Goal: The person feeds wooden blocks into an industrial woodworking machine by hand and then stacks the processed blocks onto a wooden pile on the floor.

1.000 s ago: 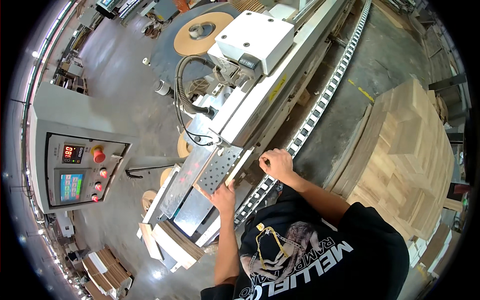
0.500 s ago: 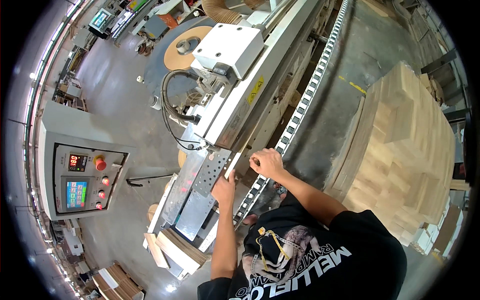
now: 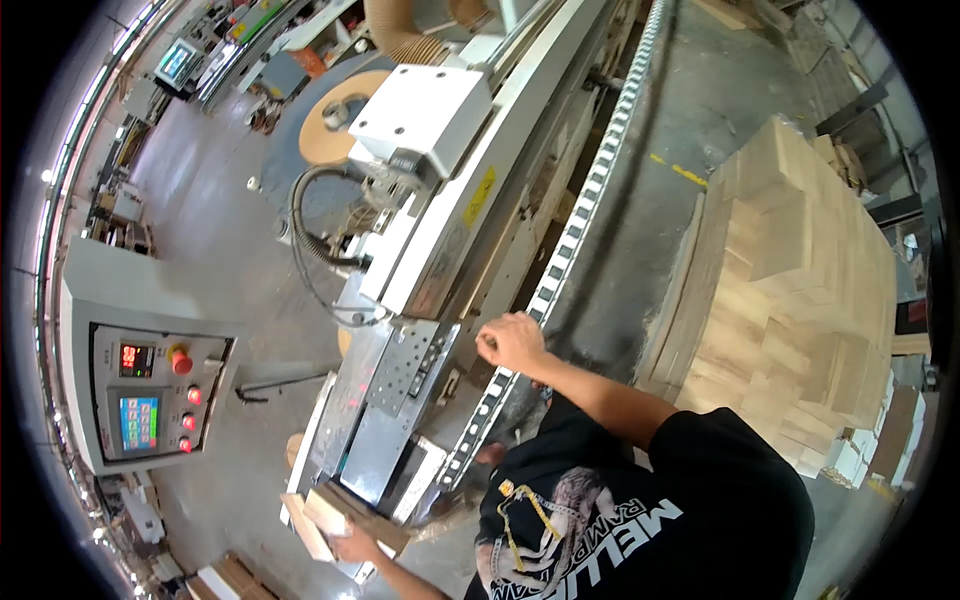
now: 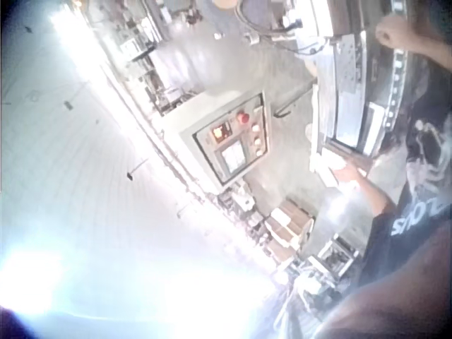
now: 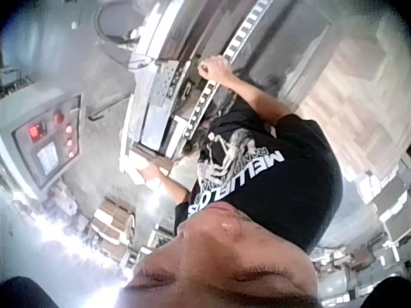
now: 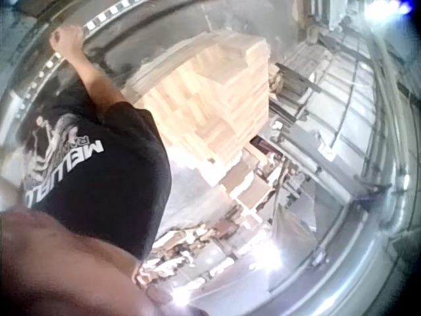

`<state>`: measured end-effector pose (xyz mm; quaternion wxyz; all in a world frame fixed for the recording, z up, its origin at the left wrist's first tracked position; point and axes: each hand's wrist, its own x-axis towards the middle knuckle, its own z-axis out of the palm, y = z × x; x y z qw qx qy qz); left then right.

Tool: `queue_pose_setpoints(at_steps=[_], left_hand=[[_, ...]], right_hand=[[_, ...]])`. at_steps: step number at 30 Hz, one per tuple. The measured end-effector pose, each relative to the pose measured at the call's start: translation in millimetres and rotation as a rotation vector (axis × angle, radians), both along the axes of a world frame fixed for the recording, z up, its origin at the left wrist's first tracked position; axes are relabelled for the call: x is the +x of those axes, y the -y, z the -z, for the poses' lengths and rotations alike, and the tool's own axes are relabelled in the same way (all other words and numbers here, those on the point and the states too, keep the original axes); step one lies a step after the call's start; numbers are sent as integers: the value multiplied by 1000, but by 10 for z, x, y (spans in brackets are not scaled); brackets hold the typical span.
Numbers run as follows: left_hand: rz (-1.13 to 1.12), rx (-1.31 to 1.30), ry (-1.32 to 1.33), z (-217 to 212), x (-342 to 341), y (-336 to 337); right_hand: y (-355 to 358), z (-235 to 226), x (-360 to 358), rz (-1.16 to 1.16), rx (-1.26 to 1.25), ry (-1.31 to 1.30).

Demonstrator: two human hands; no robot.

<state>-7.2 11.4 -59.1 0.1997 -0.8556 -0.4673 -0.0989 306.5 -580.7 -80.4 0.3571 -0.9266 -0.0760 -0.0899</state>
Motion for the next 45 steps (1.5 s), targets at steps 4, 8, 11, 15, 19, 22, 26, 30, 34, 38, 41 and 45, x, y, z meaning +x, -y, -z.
queue_pose_setpoints(at_steps=[4,8,11,15,19,22,26,30,34,38,41,45], left_hand=[[-255,-509,-190,79,-84,-59],[-214,-458,-269,54,-207,-276],[-147,-455,-66,144,-145,-201],[-21,-193,-62,258,-246,-214],[291,247,34,100,-201,28],[465,317,22,-435,146,553],[604,-519,388,-173,287,918],[842,-527,133,15,752,1500],[898,-781,35,-195,1341,2034],[1066,-658,-89,-180,1729,2217],[1113,-626,-68,-118,1890,2360],[1073,-541,21,-23,2020,2487]], right_hand=[[64,35,-29,21,-45,73],[62,5,-21,-3,-14,62],[124,40,-39,18,-40,111],[47,-14,-63,12,-18,94],[59,-44,-92,30,-24,87],[118,-15,-111,27,3,47],[35,-110,-79,47,-29,29],[35,-118,-28,74,3,6],[-46,-103,-54,72,198,-95],[-403,27,-340,157,874,-323],[-623,22,-557,222,1335,-756],[-858,-104,-621,229,1665,-1165]])
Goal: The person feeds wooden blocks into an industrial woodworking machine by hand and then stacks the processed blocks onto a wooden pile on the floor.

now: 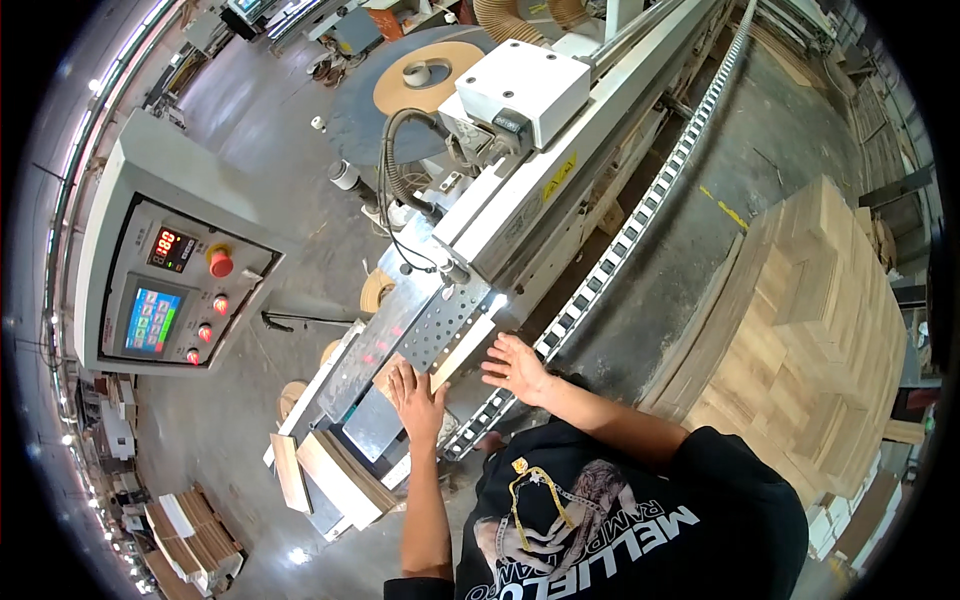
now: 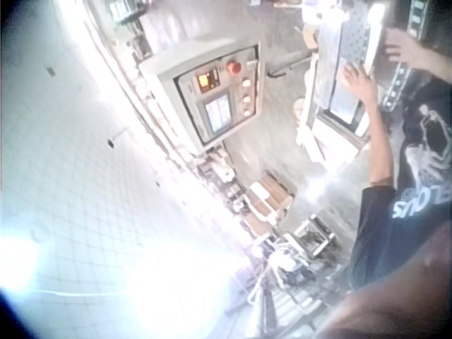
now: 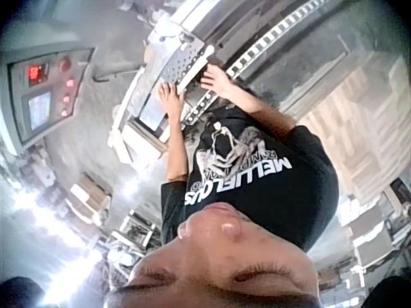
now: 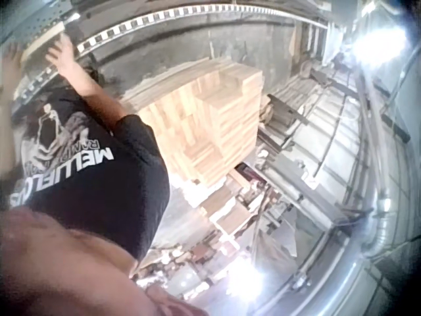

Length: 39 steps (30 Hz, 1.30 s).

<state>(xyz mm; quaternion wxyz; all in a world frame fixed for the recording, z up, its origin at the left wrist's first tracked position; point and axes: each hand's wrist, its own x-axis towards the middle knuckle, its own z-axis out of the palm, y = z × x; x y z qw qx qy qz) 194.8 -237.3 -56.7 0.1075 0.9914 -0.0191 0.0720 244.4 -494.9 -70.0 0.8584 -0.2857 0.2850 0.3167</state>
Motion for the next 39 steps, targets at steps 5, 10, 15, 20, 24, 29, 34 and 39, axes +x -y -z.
queue_pose_setpoints(at_steps=[5,10,15,20,24,29,34,39], left_hand=[[-105,-12,-17,-20,-76,-10],[-107,37,-94,10,-415,-332],[-58,73,-135,-77,-354,-367],[-36,102,-88,-104,-211,-140],[-43,48,-44,-58,1,94],[-67,19,87,157,186,243],[-88,109,-125,110,361,606],[-196,-231,-157,110,616,1030]], right_hand=[[-83,-264,173,2,114,30],[-78,-397,297,-3,182,26],[-20,-357,401,36,234,-27],[124,-269,535,152,262,-99],[361,-224,735,209,296,-87],[571,-216,1063,263,293,-120],[861,-102,1282,177,239,21],[1395,299,1366,309,-62,157]])
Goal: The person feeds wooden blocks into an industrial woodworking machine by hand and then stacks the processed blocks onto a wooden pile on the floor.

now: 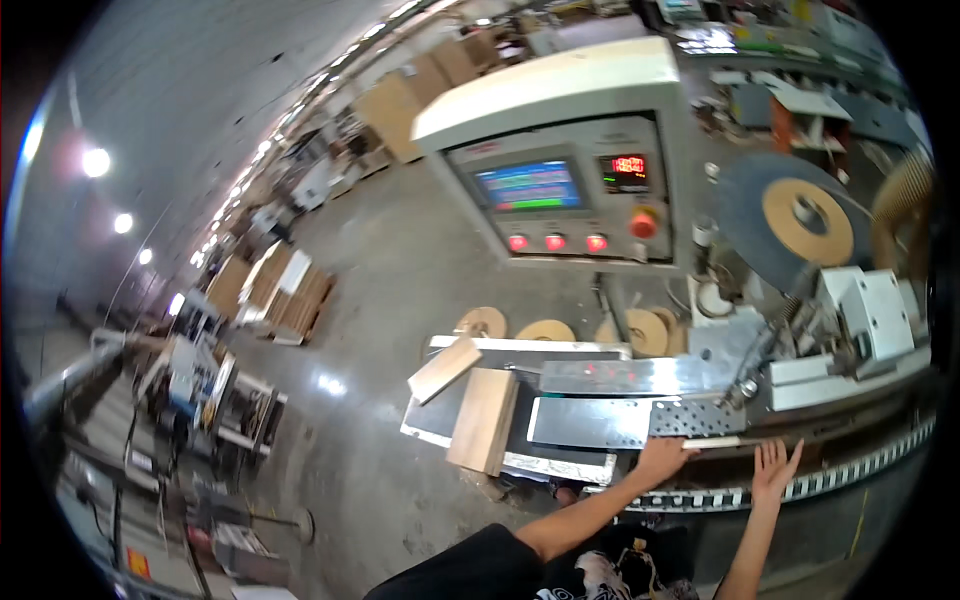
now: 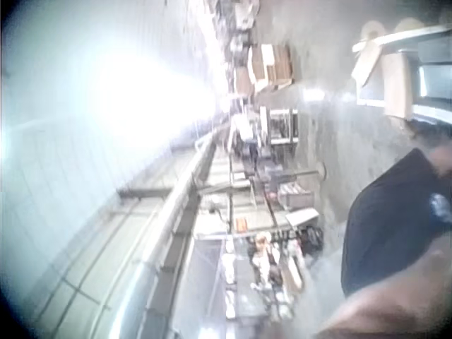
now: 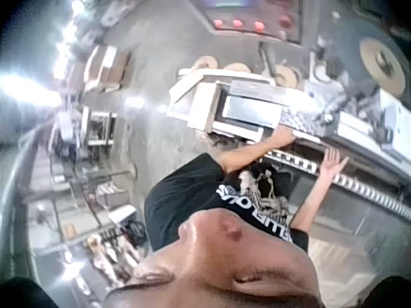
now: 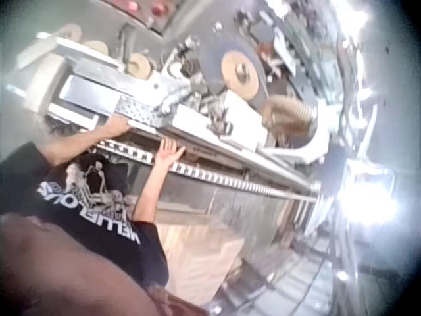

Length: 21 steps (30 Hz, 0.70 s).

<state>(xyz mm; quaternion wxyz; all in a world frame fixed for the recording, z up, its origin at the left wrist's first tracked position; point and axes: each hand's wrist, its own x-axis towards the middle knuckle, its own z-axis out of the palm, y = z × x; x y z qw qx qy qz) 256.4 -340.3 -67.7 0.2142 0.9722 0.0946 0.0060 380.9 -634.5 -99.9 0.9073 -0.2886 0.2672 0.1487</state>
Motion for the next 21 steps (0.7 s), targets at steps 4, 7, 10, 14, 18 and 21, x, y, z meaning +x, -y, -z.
queue_pose_setpoints(at_steps=[4,7,10,14,18,21], left_hand=[[-61,-13,16,-8,38,25],[-108,-153,-219,-140,-126,-170],[-86,95,155,36,-512,-508],[-349,338,307,13,-1285,-1520],[-751,484,299,-387,-1839,-2719],[-1049,543,150,-306,-2417,-3372]], right_hand=[[-130,592,-93,-188,-855,312],[-379,383,-435,-226,-1270,823],[-475,179,-626,-263,-1436,936],[-650,0,-673,-300,-1528,945],[-556,13,-708,-350,-1646,918],[-668,-28,-670,-357,-1614,963]])
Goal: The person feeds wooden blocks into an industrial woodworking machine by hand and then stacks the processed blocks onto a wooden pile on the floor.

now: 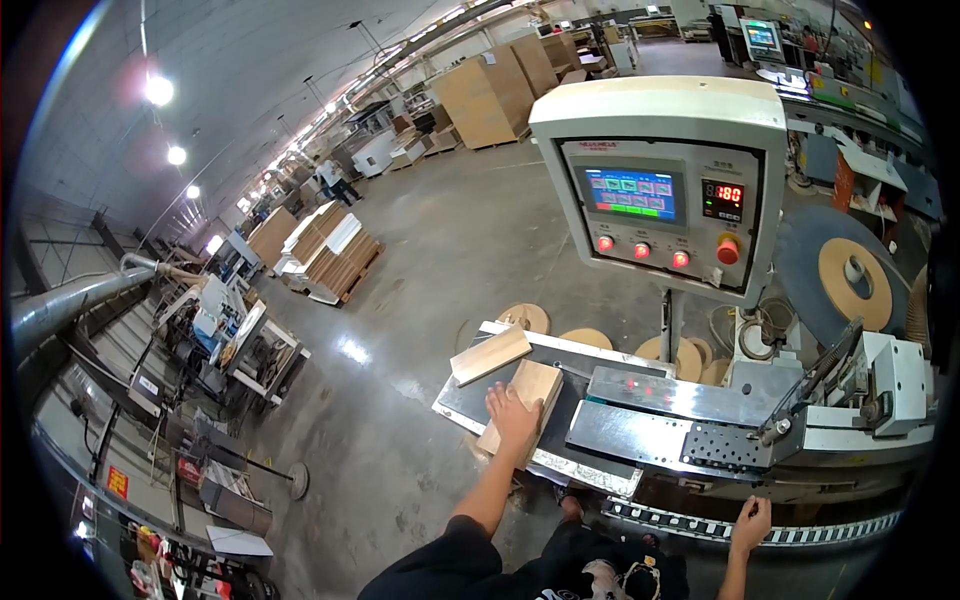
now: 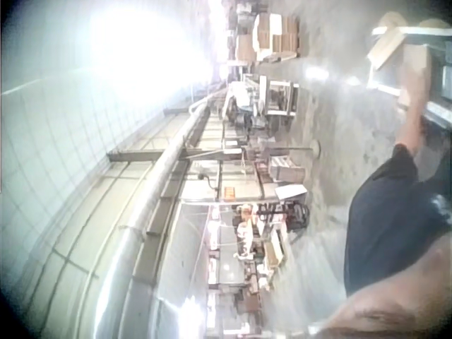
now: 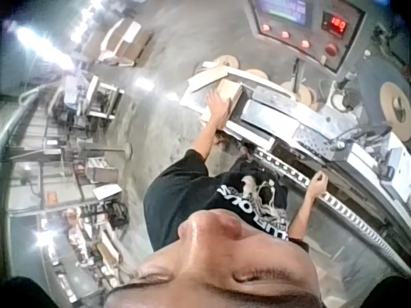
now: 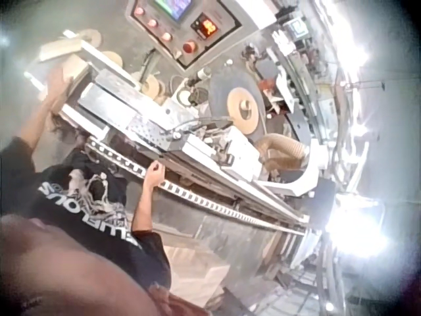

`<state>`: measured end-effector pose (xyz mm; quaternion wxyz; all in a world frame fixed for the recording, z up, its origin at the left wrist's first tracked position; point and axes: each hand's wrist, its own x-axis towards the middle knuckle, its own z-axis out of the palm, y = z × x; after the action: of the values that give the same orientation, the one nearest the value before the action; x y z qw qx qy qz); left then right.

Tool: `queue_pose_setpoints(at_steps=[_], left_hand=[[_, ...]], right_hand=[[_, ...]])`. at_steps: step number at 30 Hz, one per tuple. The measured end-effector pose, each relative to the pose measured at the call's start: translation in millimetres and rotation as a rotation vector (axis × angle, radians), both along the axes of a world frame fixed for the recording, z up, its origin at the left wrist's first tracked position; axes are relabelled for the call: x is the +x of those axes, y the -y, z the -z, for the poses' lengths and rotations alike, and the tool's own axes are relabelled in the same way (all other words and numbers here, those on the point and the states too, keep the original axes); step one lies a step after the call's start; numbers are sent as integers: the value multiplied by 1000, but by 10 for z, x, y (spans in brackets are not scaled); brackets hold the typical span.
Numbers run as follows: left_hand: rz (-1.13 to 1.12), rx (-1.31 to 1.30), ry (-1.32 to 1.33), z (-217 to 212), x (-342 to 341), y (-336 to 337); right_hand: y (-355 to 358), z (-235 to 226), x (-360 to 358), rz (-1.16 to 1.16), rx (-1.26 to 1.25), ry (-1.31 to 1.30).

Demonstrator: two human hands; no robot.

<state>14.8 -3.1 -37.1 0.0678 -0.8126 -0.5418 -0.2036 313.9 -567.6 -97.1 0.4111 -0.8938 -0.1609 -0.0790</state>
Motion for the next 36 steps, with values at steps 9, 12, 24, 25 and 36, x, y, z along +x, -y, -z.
queue_pose_setpoints(at_steps=[9,12,24,25,36], left_hand=[[-37,-417,-95,180,-157,2],[-15,-427,-89,228,-118,-26],[227,-331,94,-201,17,-10],[245,-338,55,-327,141,155],[1271,-391,-140,-82,1291,2035]], right_hand=[[180,-16,-138,74,-67,-31],[190,35,-137,80,-70,8],[-30,-260,-9,164,-60,-55],[14,-246,-25,178,-6,-66],[58,-266,-79,188,46,-81]])
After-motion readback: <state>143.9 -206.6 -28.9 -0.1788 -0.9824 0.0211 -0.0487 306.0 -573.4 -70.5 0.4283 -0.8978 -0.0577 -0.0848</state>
